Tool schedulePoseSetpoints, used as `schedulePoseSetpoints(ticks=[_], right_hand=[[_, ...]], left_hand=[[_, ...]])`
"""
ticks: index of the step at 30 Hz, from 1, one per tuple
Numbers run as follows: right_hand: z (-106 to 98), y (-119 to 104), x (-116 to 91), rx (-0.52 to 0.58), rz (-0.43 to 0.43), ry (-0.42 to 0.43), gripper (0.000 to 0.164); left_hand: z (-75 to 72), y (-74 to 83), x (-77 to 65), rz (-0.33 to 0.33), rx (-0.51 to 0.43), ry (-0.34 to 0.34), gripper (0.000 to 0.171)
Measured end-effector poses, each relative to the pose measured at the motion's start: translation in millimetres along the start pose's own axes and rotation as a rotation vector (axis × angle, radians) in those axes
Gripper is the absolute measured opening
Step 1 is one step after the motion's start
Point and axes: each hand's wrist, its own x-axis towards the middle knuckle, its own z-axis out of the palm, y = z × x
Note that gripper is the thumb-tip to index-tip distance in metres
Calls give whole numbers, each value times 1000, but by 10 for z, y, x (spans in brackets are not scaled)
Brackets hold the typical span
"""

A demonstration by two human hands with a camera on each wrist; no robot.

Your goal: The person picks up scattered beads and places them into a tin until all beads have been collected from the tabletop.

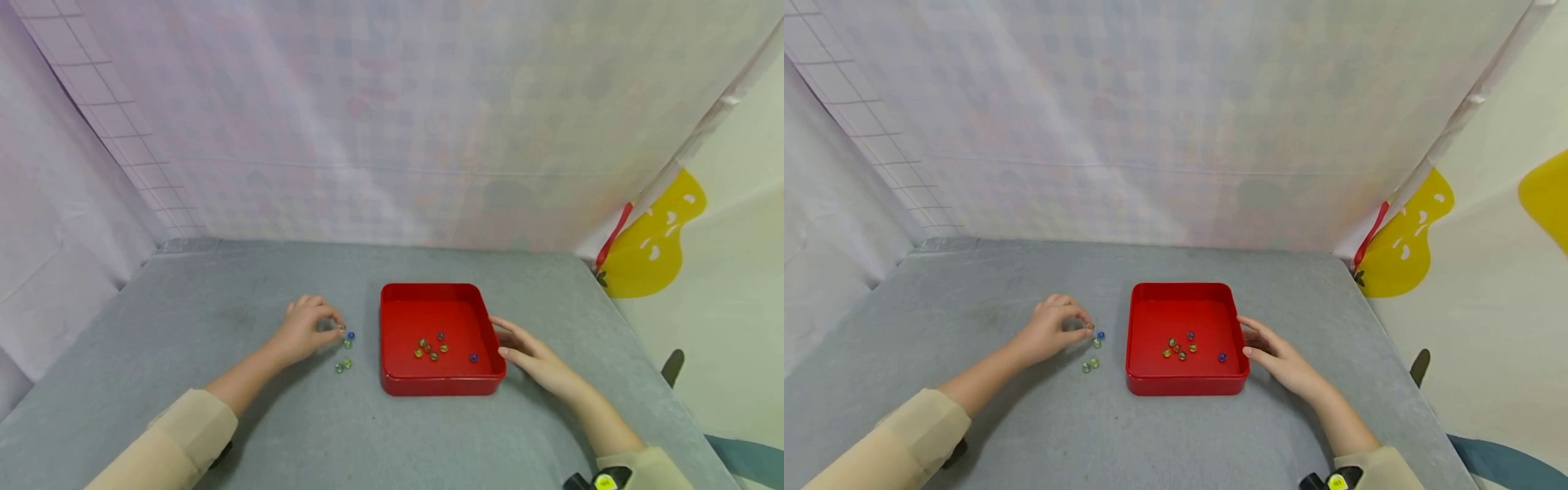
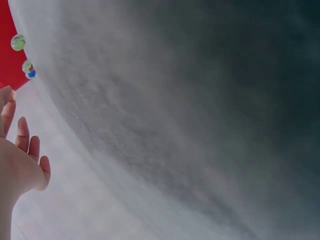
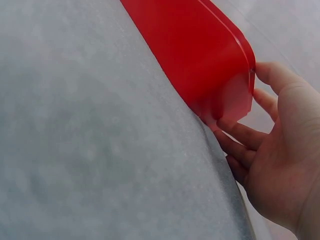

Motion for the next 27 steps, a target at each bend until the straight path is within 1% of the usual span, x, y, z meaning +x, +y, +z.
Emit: schedulePoseSetpoints(ticks=[4,7,13,17,22,27], right_hand=[[1,-5,0,-2,3,0,52],[-1,-5,1,-3,4,0,53],[-6,5,0,-1,0,-2,52],[-6,2,-3,-1,7,-1,53],[-1,-12,-3,-3,24,4,53],[2,-14,-3,-3,24,6,53]], left_hand=[[5,32,21,-7,-7,-5,9],[7,61,28,0,-15,-9,9],[11,88,35,23,-42,6,11],[22,107,54,30,-38,19,12],[50,159,101,30,-35,19,11],[76,230,161,50,-66,17,10]])
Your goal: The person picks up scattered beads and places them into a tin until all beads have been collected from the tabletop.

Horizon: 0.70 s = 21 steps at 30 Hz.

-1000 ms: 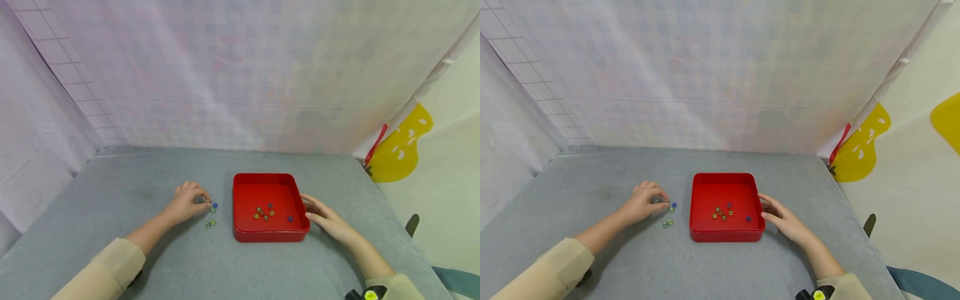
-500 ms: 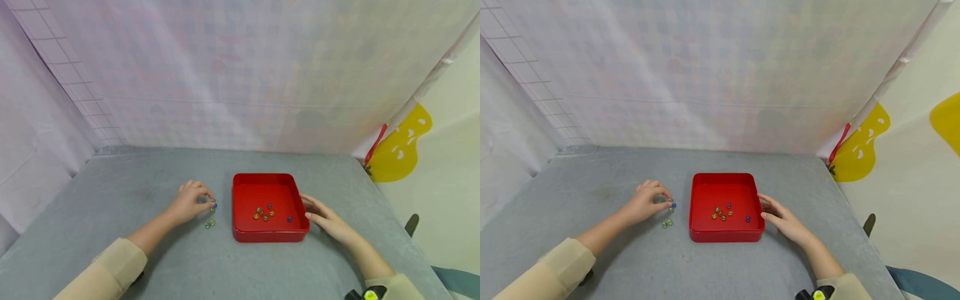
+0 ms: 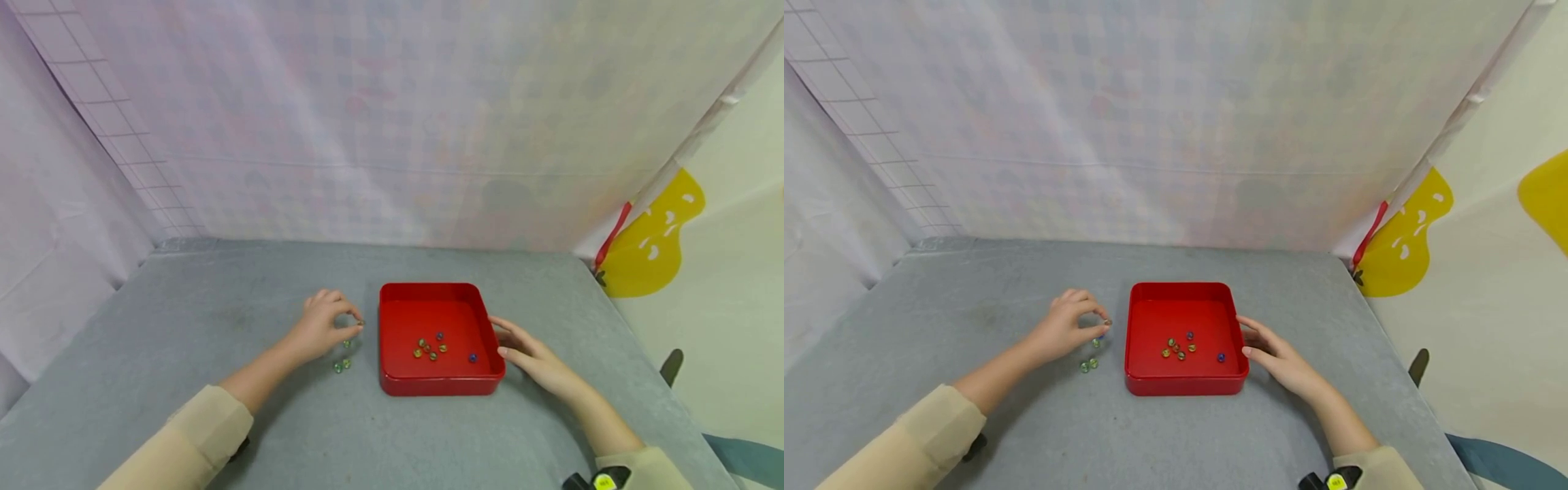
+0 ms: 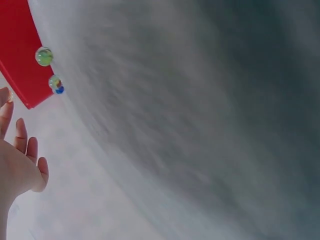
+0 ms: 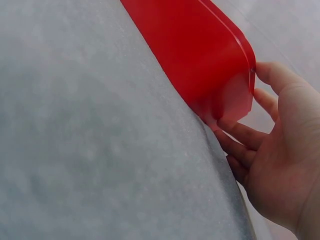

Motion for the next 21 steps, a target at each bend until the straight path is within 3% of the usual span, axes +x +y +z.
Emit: schedulePoseSetpoints(ticks=[21], right_hand=[[-10,31,2,2,-22,-8,52]], left_hand=[[151,246,212,-8,-117,6,8]])
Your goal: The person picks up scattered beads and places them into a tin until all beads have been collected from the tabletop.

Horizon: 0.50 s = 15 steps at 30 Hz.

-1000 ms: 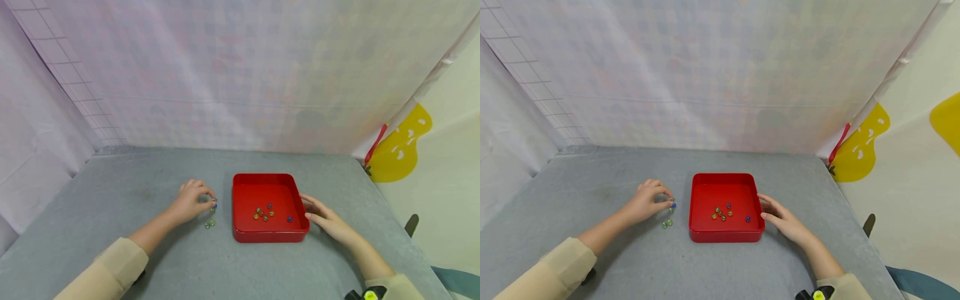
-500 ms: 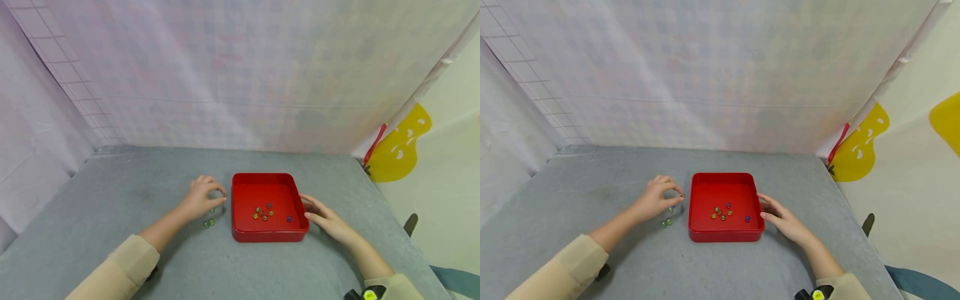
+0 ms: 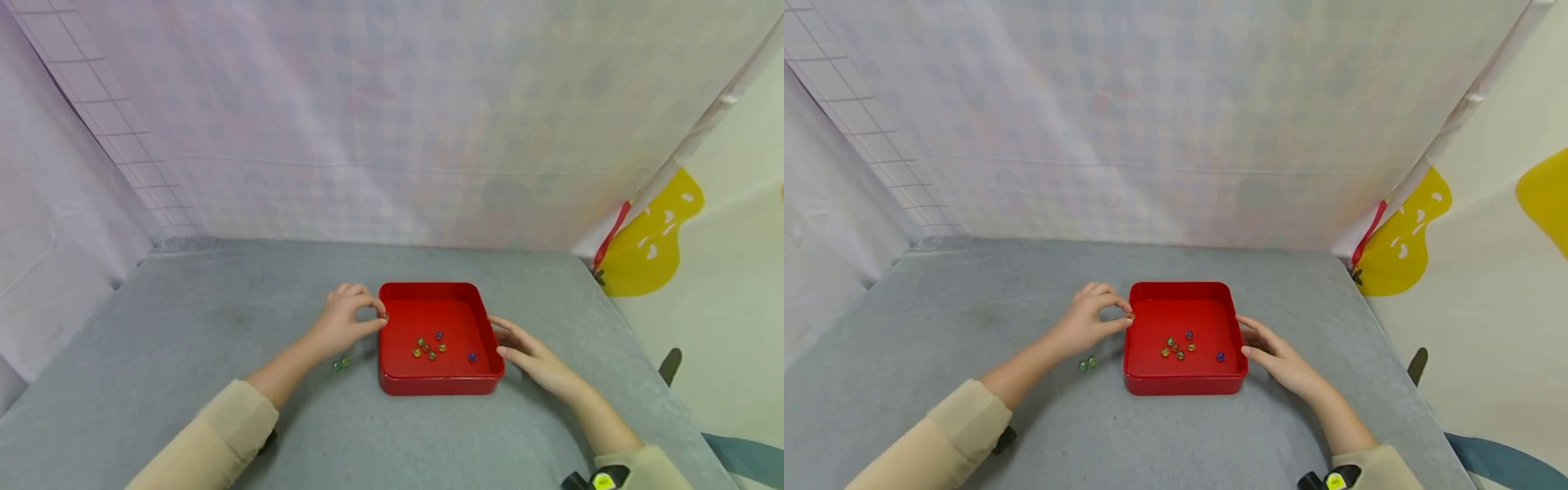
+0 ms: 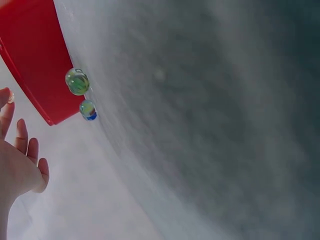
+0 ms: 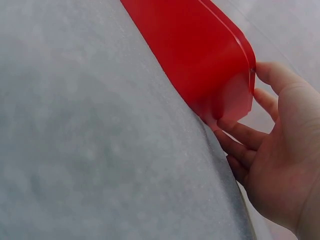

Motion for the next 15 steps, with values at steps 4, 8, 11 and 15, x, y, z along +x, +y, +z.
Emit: schedulePoseSetpoints(ticks=[4,8,11,15], right_hand=[[3,-5,2,-8,6,6,53],[1,-7,2,-8,10,6,53],[-1,-8,1,-3,12,2,53],[1,-11,4,0,13,0,53]], left_hand=[[21,42,24,-3,-5,2,8],[47,75,46,-8,-11,4,7],[68,93,65,-11,-17,3,7],[91,117,85,-25,-17,-4,8]])
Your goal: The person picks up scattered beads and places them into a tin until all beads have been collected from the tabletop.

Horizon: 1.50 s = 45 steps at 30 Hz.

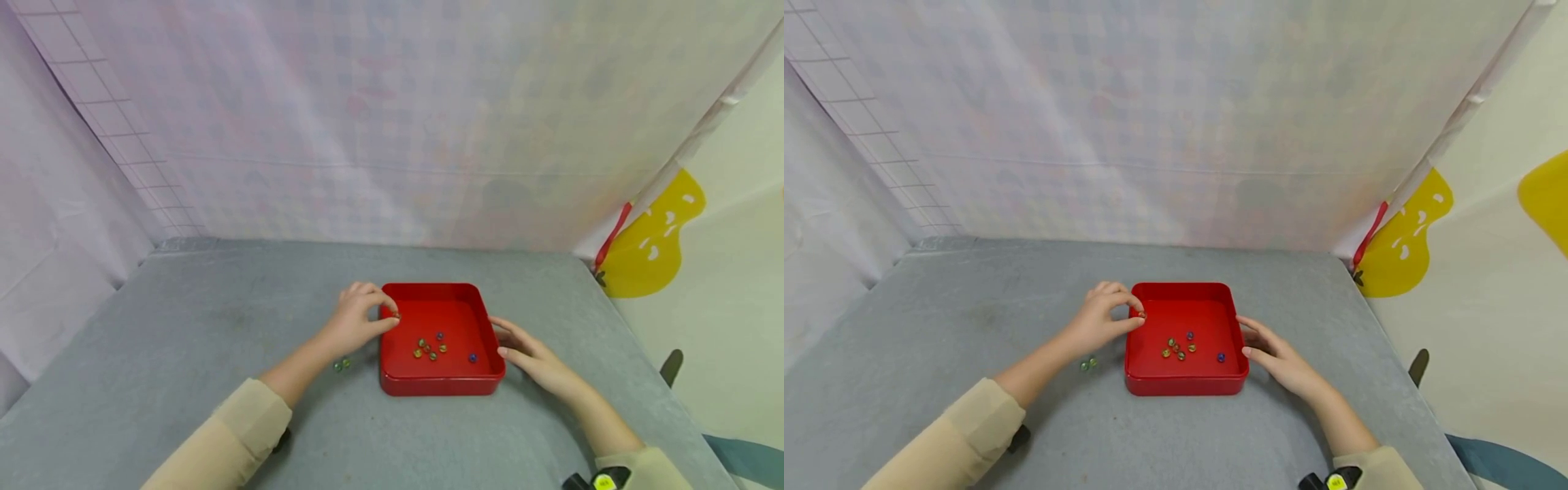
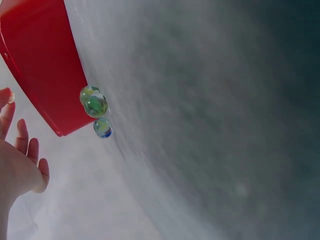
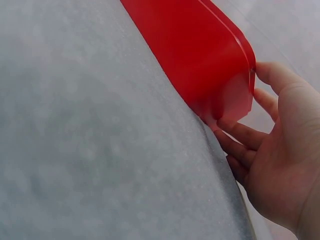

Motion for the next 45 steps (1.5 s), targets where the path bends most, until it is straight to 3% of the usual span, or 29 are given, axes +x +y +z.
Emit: schedulePoseSetpoints(ticks=[18,45], right_hand=[[13,-20,-16,6,3,2,53],[0,11,-7,-4,-14,0,53]], left_hand=[[118,129,121,1,-1,-13,9],[245,18,122,10,94,-91,9]])
